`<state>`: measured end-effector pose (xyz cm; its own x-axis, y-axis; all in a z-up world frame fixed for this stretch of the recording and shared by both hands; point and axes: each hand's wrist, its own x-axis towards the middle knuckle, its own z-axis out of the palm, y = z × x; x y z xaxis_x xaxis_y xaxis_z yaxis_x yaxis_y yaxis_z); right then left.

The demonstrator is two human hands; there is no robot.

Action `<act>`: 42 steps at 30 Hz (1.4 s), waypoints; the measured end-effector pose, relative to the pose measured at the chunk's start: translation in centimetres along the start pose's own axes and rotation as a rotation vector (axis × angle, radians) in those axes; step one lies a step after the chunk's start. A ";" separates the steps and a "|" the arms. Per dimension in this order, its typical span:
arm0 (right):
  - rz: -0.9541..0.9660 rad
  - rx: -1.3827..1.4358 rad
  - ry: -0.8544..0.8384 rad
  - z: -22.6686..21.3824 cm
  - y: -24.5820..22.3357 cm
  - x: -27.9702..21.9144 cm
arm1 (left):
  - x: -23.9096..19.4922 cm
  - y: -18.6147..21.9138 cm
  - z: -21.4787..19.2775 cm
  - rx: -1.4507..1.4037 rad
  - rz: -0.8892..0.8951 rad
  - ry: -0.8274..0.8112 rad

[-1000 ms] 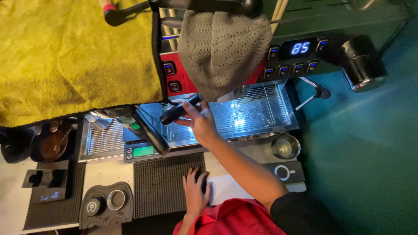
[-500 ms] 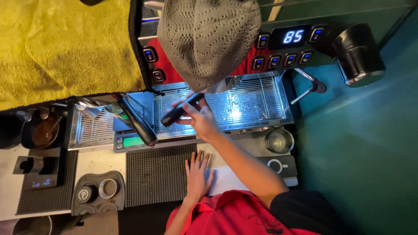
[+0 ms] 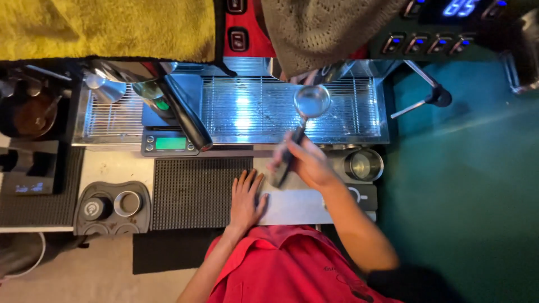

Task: The person prepares espresso by scooping ground coffee into a portafilter, leveling the grounds with a spoon, and tamping the coffee. They then insert the portafilter into the espresso machine to brew the shot. This process is repeated multiple times throughout the video.

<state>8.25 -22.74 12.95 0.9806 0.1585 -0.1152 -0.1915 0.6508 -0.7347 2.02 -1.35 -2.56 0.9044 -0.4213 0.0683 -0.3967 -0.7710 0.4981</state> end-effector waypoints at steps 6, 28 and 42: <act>0.000 0.030 0.053 4.1 -0.2 8.4 | -0.3 0.0 0.3 0.067 0.032 0.032; -0.221 0.020 0.010 5.1 1.3 10.6 | 0.1 0.8 -0.3 0.104 0.006 0.039; 0.237 -0.096 0.069 -5.6 0.9 -3.8 | -0.3 -0.7 -0.9 -0.072 0.008 0.033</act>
<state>4.62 -26.96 8.99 0.9100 0.2450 -0.3344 -0.4145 0.5273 -0.7417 2.13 -0.30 -2.17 0.9061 -0.4110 0.1002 -0.3931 -0.7308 0.5580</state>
